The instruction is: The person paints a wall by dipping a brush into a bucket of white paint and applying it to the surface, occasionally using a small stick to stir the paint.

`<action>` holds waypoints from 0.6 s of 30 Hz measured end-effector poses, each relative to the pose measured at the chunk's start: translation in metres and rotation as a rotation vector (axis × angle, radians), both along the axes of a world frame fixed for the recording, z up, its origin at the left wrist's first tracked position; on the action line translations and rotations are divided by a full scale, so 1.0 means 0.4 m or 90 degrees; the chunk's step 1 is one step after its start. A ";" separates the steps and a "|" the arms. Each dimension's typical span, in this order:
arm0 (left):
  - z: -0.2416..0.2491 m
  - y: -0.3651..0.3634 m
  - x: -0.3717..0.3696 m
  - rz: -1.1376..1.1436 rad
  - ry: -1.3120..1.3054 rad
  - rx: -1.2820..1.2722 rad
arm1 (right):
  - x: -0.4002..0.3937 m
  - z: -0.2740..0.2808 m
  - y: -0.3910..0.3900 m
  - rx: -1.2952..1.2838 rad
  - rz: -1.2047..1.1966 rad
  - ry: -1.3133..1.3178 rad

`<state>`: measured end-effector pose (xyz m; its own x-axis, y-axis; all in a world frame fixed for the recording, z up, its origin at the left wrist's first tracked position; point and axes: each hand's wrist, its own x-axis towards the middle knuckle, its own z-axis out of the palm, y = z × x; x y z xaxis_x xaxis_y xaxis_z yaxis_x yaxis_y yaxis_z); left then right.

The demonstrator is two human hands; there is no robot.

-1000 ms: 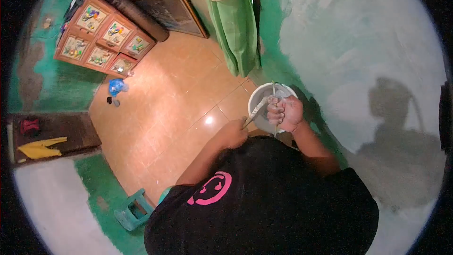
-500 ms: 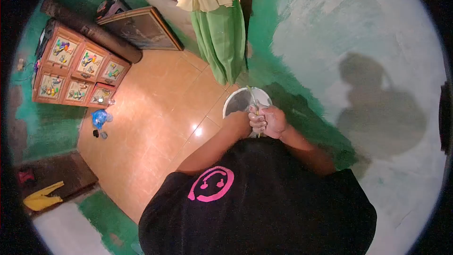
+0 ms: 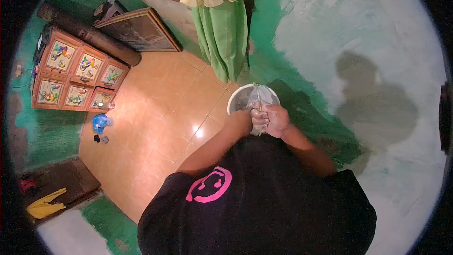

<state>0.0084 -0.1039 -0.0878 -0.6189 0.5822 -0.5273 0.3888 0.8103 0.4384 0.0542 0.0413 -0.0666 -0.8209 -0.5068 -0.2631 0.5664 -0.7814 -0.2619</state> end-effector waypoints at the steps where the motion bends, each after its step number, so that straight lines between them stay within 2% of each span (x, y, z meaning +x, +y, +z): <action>1: 0.004 0.009 -0.006 -0.016 -0.023 -0.017 | -0.002 -0.009 0.007 0.020 0.003 0.005; 4: 0.025 0.019 -0.009 0.023 -0.013 -0.014 | -0.009 -0.018 0.016 0.011 0.011 0.014; 8: -0.021 0.031 -0.017 0.034 -0.025 0.000 | -0.012 -0.027 0.026 0.069 -0.014 0.003; 11: -0.007 0.012 0.000 0.002 -0.039 -0.007 | -0.005 -0.041 0.047 0.007 -0.020 -0.022; 13: 0.016 -0.053 0.003 0.045 -0.020 0.081 | -0.003 -0.013 0.056 0.032 -0.059 -0.035; 15: 0.082 -0.137 0.005 0.217 -0.310 0.304 | 0.003 0.034 0.041 0.037 -0.085 -0.018; 17: 0.098 -0.181 -0.007 0.213 -0.497 0.349 | 0.014 0.057 0.056 0.032 -0.111 -0.008; 18: 0.112 -0.202 -0.004 0.206 -0.483 0.355 | 0.020 0.065 0.063 0.035 -0.113 0.008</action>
